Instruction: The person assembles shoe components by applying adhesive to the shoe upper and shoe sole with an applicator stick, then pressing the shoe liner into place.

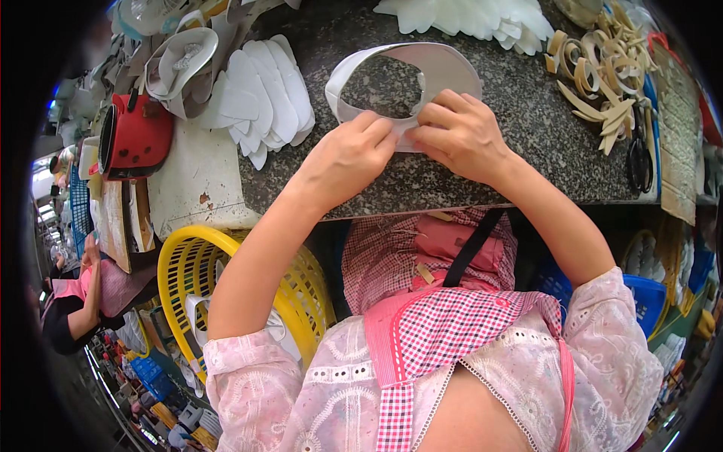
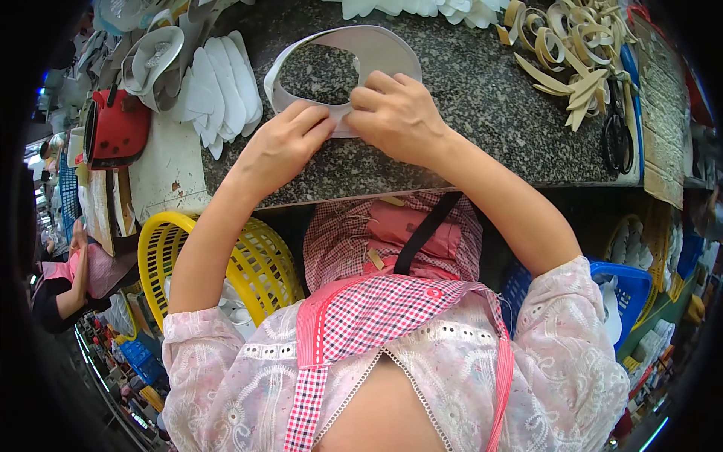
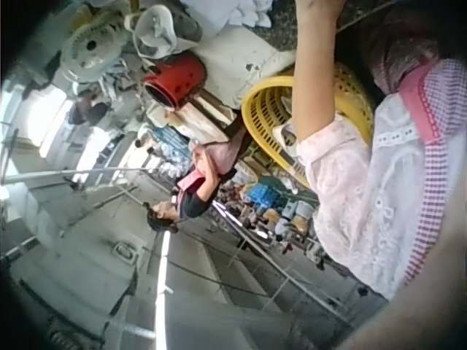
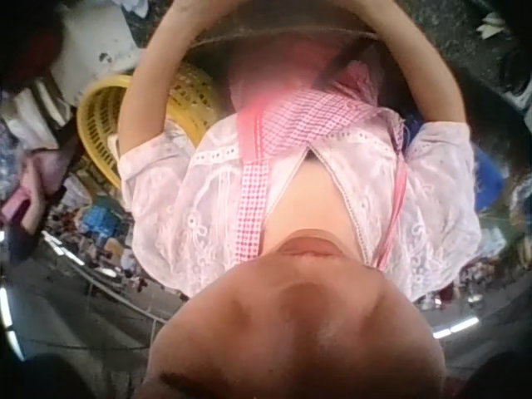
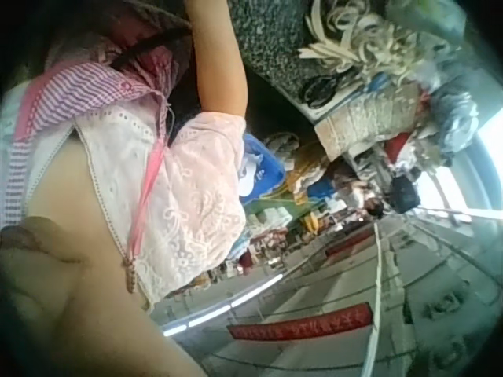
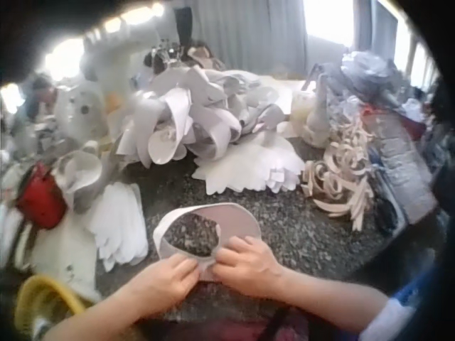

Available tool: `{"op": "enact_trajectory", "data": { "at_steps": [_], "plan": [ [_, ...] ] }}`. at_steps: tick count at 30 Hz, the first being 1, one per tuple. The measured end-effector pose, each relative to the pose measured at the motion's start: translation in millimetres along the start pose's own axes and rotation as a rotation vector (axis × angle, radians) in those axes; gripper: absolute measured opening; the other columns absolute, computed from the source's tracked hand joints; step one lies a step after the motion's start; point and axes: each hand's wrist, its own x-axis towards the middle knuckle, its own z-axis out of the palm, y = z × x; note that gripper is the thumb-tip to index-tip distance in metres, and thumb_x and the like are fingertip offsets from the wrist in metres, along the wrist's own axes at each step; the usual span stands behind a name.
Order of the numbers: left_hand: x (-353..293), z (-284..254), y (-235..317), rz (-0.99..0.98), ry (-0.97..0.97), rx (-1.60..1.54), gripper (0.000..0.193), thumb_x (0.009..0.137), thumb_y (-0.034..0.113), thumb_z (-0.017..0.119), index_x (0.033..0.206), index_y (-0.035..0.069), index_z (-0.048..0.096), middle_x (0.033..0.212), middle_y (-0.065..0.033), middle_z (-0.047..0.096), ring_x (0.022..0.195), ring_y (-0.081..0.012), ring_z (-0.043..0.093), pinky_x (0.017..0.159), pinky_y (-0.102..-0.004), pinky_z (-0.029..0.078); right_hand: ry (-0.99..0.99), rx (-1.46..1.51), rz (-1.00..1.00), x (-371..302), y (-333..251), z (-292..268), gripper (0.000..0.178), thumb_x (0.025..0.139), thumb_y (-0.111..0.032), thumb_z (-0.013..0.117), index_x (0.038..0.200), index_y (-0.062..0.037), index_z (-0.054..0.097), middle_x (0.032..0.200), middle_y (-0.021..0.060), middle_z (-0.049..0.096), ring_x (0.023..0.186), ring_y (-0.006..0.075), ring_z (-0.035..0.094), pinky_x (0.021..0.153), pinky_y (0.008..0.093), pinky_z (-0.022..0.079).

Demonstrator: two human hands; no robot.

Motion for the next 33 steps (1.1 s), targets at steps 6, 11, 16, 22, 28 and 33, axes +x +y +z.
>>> {"op": "enact_trajectory", "data": {
  "at_steps": [6,11,16,22,28,33],
  "plan": [
    [5.2,9.3,-1.1,-0.060,0.057,-0.037,0.010,0.073,0.003,0.059,0.082,0.000,0.057,0.087,-0.0095,0.057,0.082,-0.0252,0.057,0.071,-0.0343,0.049,-0.004,-0.041,-0.063,4.2,1.0,4.2,0.014,0.064,-0.017,0.066,0.068,-0.0123,0.054,0.073,-0.0009,0.049,0.072,0.0178,0.050,0.060,0.0313,0.041],
    [16.4,14.4,15.6,-0.512,0.218,-0.193,0.009,0.073,0.006,0.061,0.080,0.002,0.057,0.081,-0.0109,0.059,0.078,-0.0277,0.058,0.069,-0.0366,0.047,0.090,0.004,0.269,9.6,-17.2,8.3,0.022,0.065,-0.016,0.066,0.081,-0.0125,0.054,0.071,-0.0011,0.054,0.071,0.0189,0.051,0.060,0.0323,0.040],
    [15.1,10.8,13.7,-0.391,0.259,-0.249,0.009,0.072,0.007,0.063,0.080,0.003,0.059,0.084,-0.0084,0.060,0.080,-0.0276,0.058,0.070,-0.0361,0.047,0.112,-0.040,0.217,5.1,-14.4,9.2,0.023,0.065,-0.016,0.064,0.085,-0.0119,0.053,0.071,-0.0014,0.055,0.070,0.0184,0.051,0.062,0.0320,0.039],
    [16.4,23.6,14.5,-0.342,0.355,-0.207,0.007,0.070,0.004,0.062,0.077,0.004,0.060,0.083,-0.0062,0.060,0.079,-0.0258,0.058,0.068,-0.0349,0.047,0.063,-0.053,0.100,-14.1,-37.0,-0.5,0.020,0.070,-0.014,0.055,0.090,-0.0078,0.053,0.084,0.0036,0.055,0.079,0.0191,0.052,0.067,0.0321,0.040],
    [17.4,26.0,14.6,-0.316,0.330,-0.125,0.005,0.072,0.003,0.061,0.076,0.005,0.058,0.076,-0.0063,0.058,0.073,-0.0256,0.057,0.063,-0.0352,0.046,-0.092,-0.066,0.162,-24.5,-62.2,-1.2,0.027,0.072,-0.014,0.051,0.097,-0.0032,0.053,0.109,0.0101,0.053,0.100,0.0205,0.048,0.075,0.0315,0.039],
    [21.5,29.7,14.2,-0.387,0.388,-0.041,0.005,0.075,0.005,0.060,0.077,0.006,0.056,0.072,-0.0076,0.057,0.067,-0.0262,0.057,0.060,-0.0358,0.046,-0.147,-0.044,0.157,-24.5,-60.2,-0.9,0.026,0.069,-0.012,0.053,0.094,-0.0025,0.052,0.111,0.0127,0.053,0.099,0.0210,0.049,0.079,0.0330,0.039]
  ]
}}
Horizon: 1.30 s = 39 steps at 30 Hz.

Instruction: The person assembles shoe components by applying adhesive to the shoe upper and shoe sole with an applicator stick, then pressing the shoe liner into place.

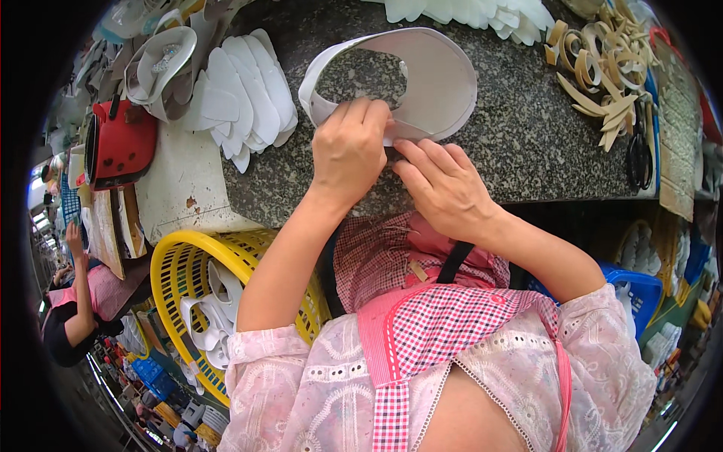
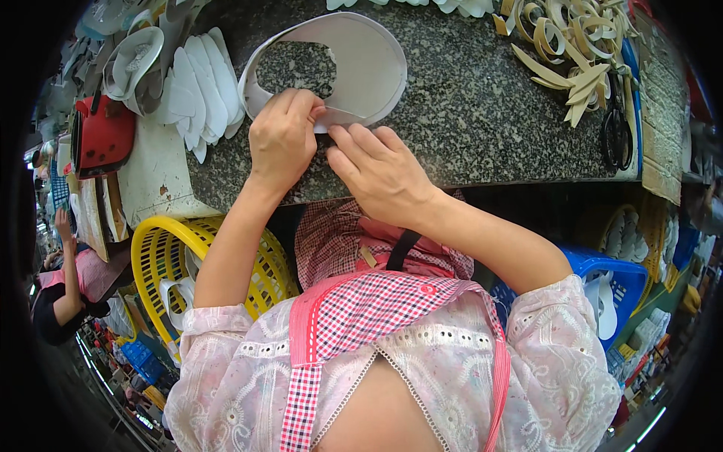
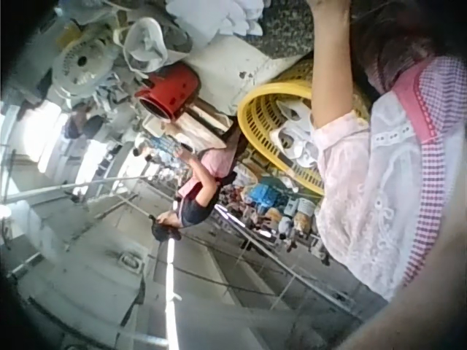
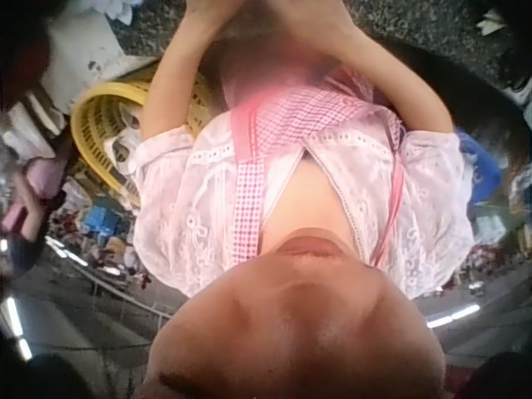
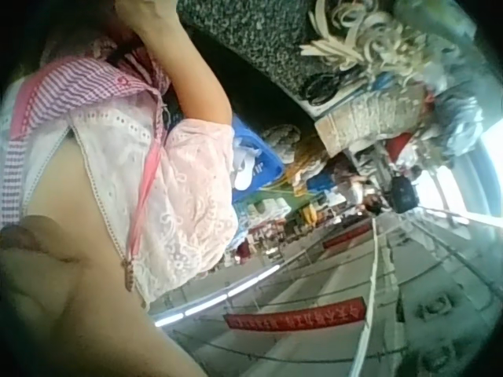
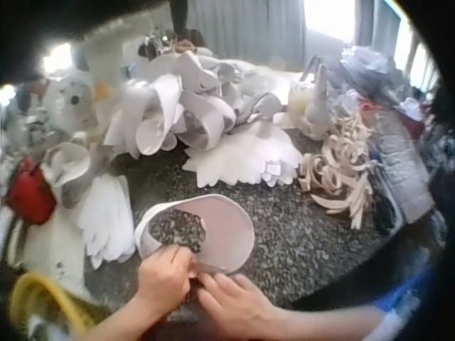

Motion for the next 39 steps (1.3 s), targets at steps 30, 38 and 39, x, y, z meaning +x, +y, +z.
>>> {"op": "enact_trajectory", "data": {
  "at_steps": [30,38,39],
  "plan": [
    [-4.1,4.8,-16.4,-0.007,0.118,0.131,0.018,0.066,0.001,0.057,0.081,0.005,0.050,0.070,-0.0090,0.055,0.068,-0.0249,0.058,0.059,-0.0330,0.049,-0.086,0.054,-0.004,15.0,2.0,6.1,0.034,0.058,-0.010,0.056,0.092,-0.0058,0.051,0.123,0.0103,0.051,0.102,0.0226,0.048,0.075,0.0334,0.039],
    [-6.1,-5.7,-17.1,0.058,0.024,0.157,0.015,0.068,0.004,0.056,0.082,0.004,0.049,0.078,-0.0096,0.058,0.069,-0.0240,0.059,0.059,-0.0316,0.049,-0.080,0.054,0.013,15.5,2.5,3.6,0.025,0.063,-0.013,0.056,0.086,-0.0070,0.049,0.121,0.0107,0.051,0.102,0.0214,0.046,0.073,0.0339,0.038],
    [-11.0,-6.1,-18.2,0.056,0.027,0.163,0.015,0.068,0.004,0.056,0.082,0.004,0.049,0.078,-0.0096,0.058,0.069,-0.0240,0.059,0.059,-0.0316,0.049,-0.061,0.054,0.022,15.4,2.3,4.7,0.023,0.063,-0.013,0.056,0.085,-0.0070,0.049,0.116,0.0097,0.054,0.099,0.0206,0.048,0.072,0.0328,0.039]
  ]
}}
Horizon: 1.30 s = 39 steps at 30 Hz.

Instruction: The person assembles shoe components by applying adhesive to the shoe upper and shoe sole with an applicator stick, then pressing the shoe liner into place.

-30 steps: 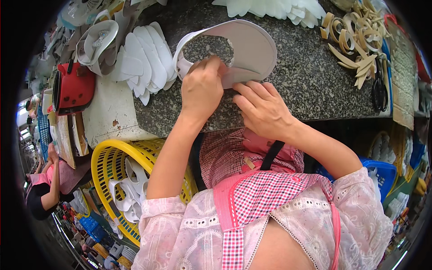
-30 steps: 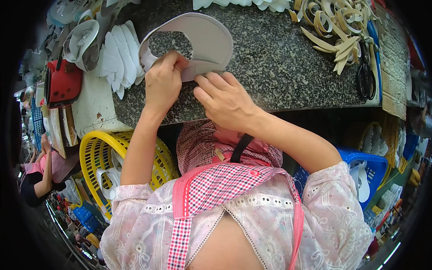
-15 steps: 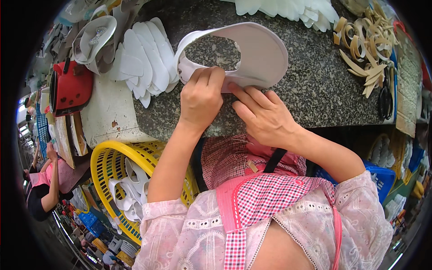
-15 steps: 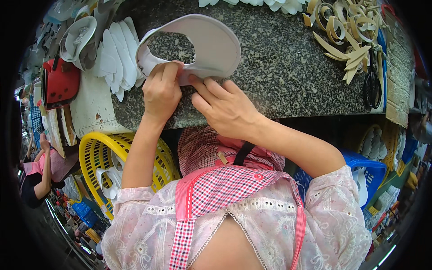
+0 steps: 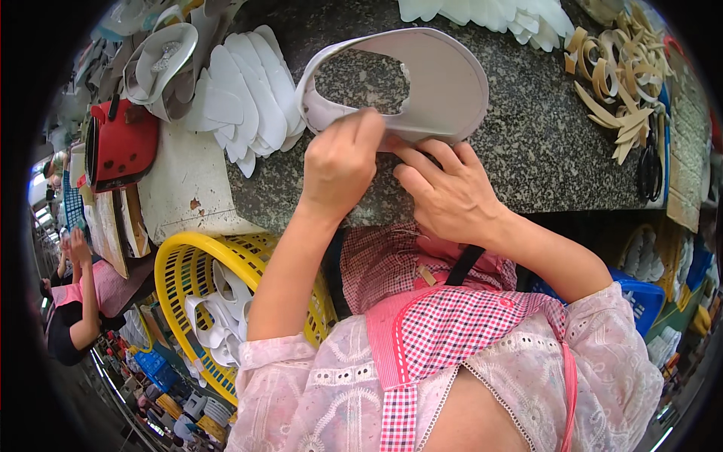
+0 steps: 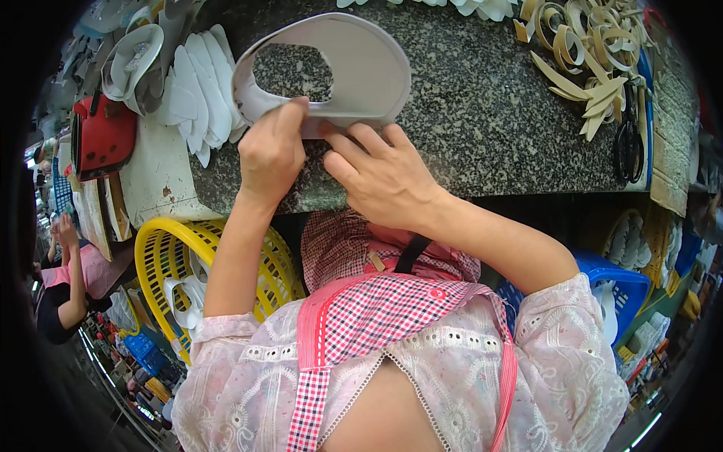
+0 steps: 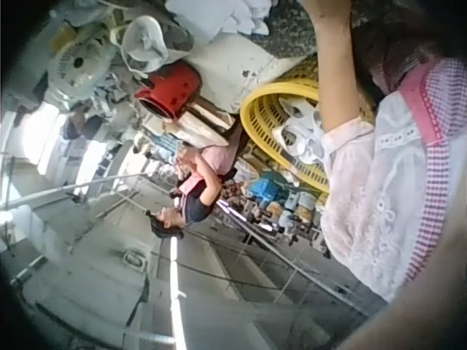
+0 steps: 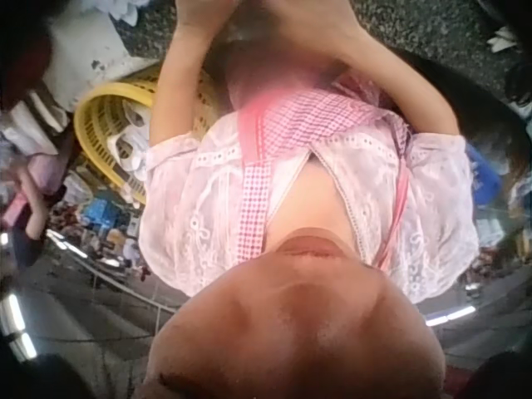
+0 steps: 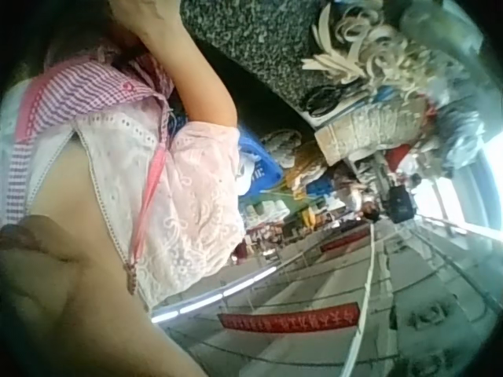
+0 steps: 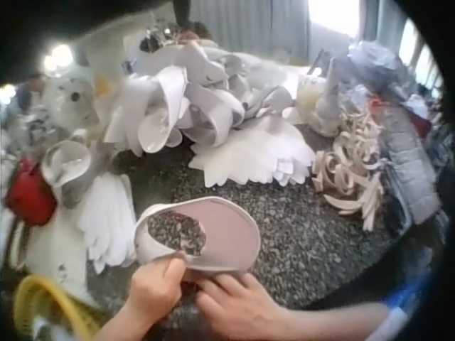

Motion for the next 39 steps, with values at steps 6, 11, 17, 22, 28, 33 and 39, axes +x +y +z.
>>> {"op": "enact_trajectory", "data": {
  "at_steps": [6,11,17,22,28,33,39],
  "plan": [
    [-14.4,-0.9,-0.4,0.207,0.036,-0.025,0.020,0.070,0.007,0.057,0.088,0.000,0.057,0.099,-0.0133,0.061,0.088,-0.0249,0.062,0.076,-0.0314,0.051,0.273,0.220,-0.174,12.9,6.5,-4.5,0.025,0.062,-0.009,0.058,0.087,-0.0052,0.055,0.090,0.0082,0.059,0.083,0.0216,0.055,0.067,0.0328,0.046],
    [-13.6,-1.6,-11.0,0.223,0.022,-0.057,0.022,0.070,0.008,0.058,0.090,0.001,0.059,0.098,-0.0118,0.061,0.089,-0.0233,0.061,0.073,-0.0306,0.050,0.071,0.534,0.072,29.9,41.5,-1.4,0.049,0.065,0.001,0.058,0.113,-0.0020,0.049,0.097,0.0129,0.059,0.093,0.0305,0.053,0.081,0.0379,0.046],
    [-14.4,-2.4,-13.3,0.250,-0.005,-0.036,0.019,0.070,0.009,0.058,0.088,0.002,0.058,0.098,-0.0112,0.061,0.092,-0.0219,0.060,0.072,-0.0295,0.048,-0.107,0.499,0.042,32.3,42.7,-6.9,0.057,0.064,0.001,0.061,0.119,-0.0025,0.045,0.104,0.0134,0.058,0.098,0.0324,0.051,0.085,0.0389,0.044],
    [-10.4,-2.5,-9.6,0.257,-0.047,0.035,0.015,0.073,0.014,0.054,0.085,0.004,0.056,0.094,-0.0117,0.059,0.093,-0.0222,0.059,0.072,-0.0281,0.048,-0.112,0.329,-0.029,34.9,35.4,-4.2,0.060,0.062,-0.001,0.059,0.120,-0.0038,0.045,0.116,0.0086,0.054,0.100,0.0260,0.052,0.084,0.0350,0.044],
    [-10.6,-1.2,-11.4,0.246,-0.078,0.005,0.020,0.073,0.014,0.053,0.089,0.002,0.058,0.095,-0.0126,0.059,0.095,-0.0241,0.058,0.074,-0.0289,0.049,-0.158,0.223,-0.032,30.2,34.9,-3.4,0.056,0.066,-0.009,0.057,0.121,-0.0044,0.046,0.121,0.0079,0.051,0.103,0.0227,0.050,0.082,0.0327,0.043],
    [-19.9,-14.1,-15.9,0.247,-0.169,-0.036,0.025,0.073,0.013,0.053,0.093,0.001,0.060,0.101,-0.0131,0.060,0.100,-0.0251,0.057,0.080,-0.0311,0.048,-0.184,0.132,-0.111,27.4,39.1,-0.4,0.056,0.068,-0.013,0.056,0.122,-0.0053,0.046,0.123,0.0067,0.050,0.101,0.0202,0.048,0.079,0.0304,0.041],
    [-20.5,-26.6,-20.3,0.237,-0.244,0.031,0.026,0.074,0.012,0.053,0.095,0.001,0.064,0.103,-0.0108,0.061,0.102,-0.0234,0.057,0.087,-0.0327,0.046,-0.205,0.067,-0.178,33.7,40.3,-4.4,0.056,0.067,-0.015,0.056,0.121,-0.0059,0.047,0.124,0.0041,0.051,0.099,0.0178,0.047,0.076,0.0277,0.039]
  ]
}}
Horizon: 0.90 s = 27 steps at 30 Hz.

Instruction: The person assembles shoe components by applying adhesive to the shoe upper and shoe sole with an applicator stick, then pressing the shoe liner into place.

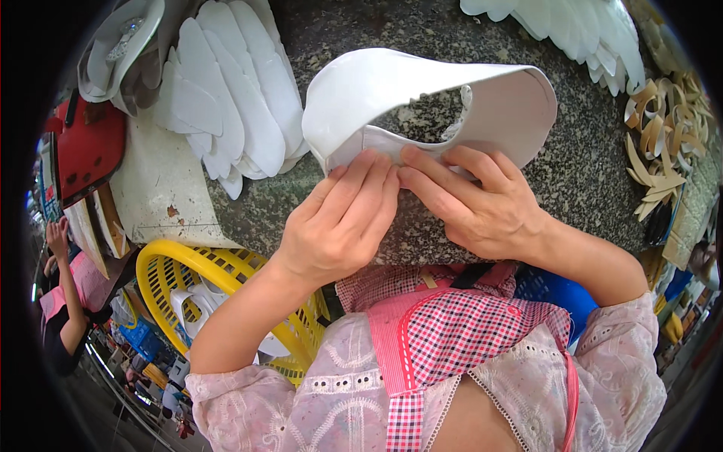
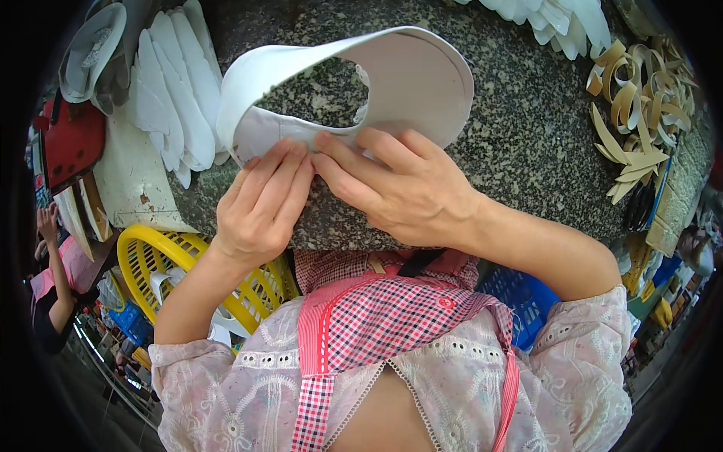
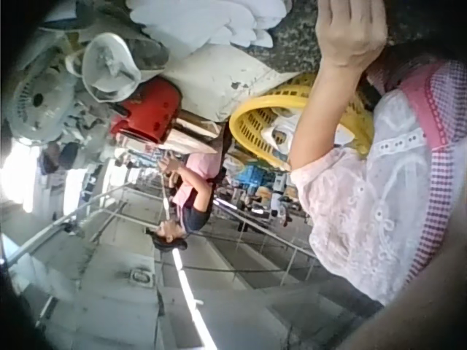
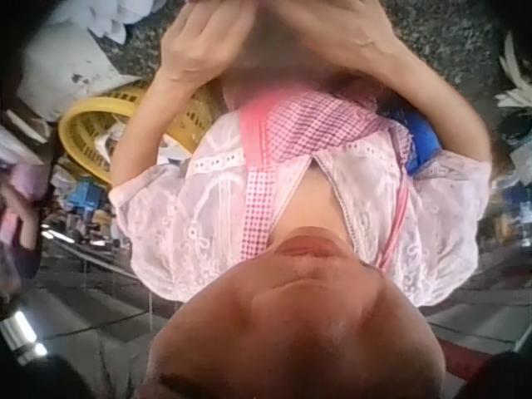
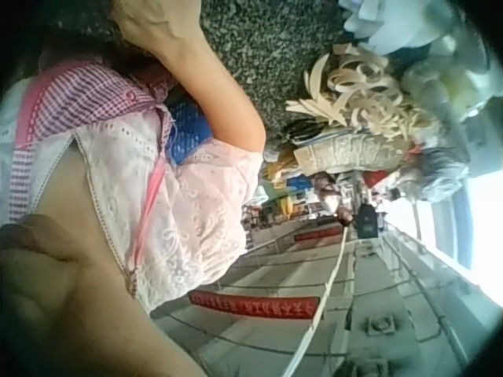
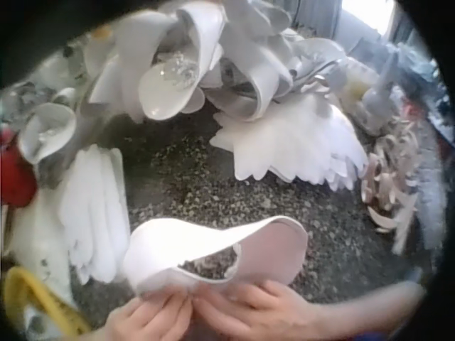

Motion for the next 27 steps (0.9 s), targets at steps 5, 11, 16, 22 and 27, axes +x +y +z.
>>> {"op": "enact_trajectory", "data": {
  "at_steps": [5,11,16,22,27],
  "plan": [
    [-7.1,-2.4,-7.2,-0.009,-0.068,-0.083,0.034,0.073,0.009,0.052,0.104,0.000,0.062,0.110,-0.0105,0.060,0.107,-0.0228,0.056,0.087,-0.0339,0.045,0.002,0.010,-0.035,-7.7,7.3,-6.1,0.049,0.069,-0.017,0.056,0.117,-0.0066,0.051,0.123,0.0029,0.052,0.107,0.0165,0.048,0.087,0.0318,0.040],
    [-11.9,-16.1,0.1,-0.043,-0.171,0.043,0.041,0.071,0.001,0.048,0.109,0.005,0.061,0.115,-0.0063,0.059,0.113,-0.0194,0.053,0.087,-0.0353,0.043,-0.085,0.006,0.043,-39.0,5.6,-24.1,0.048,0.065,-0.013,0.061,0.113,-0.0122,0.053,0.124,-0.0013,0.052,0.116,0.0177,0.045,0.097,0.0385,0.036],
    [-0.2,-6.5,-12.7,-0.039,-0.003,-0.222,0.039,0.067,0.001,0.054,0.105,0.007,0.062,0.106,-0.0050,0.063,0.103,-0.0190,0.057,0.084,-0.0379,0.045,0.003,0.029,0.077,-23.4,4.1,-25.7,0.047,0.063,-0.009,0.064,0.109,-0.0143,0.056,0.109,-0.0030,0.060,0.105,0.0192,0.050,0.088,0.0385,0.037],
    [24.1,-6.9,-17.7,0.025,0.205,0.150,0.032,0.066,0.008,0.065,0.097,0.012,0.064,0.092,0.0022,0.061,0.087,-0.0163,0.054,0.097,-0.0396,0.029,0.201,-0.108,-0.097,4.3,38.3,-24.5,0.051,0.059,-0.015,0.073,0.108,-0.0152,0.056,0.099,-0.0010,0.057,0.101,0.0186,0.049,0.088,0.0378,0.035],
    [50.6,-37.8,-19.5,-0.156,0.247,-0.217,0.019,0.068,0.006,0.068,0.086,0.010,0.065,0.081,-0.0002,0.060,0.083,-0.0180,0.055,0.084,-0.0343,0.038,0.290,-0.037,-0.170,18.0,49.2,-56.6,0.041,0.065,-0.025,0.073,0.102,-0.0149,0.059,0.092,0.0006,0.056,0.093,0.0192,0.053,0.083,0.0363,0.038]
  ]
}}
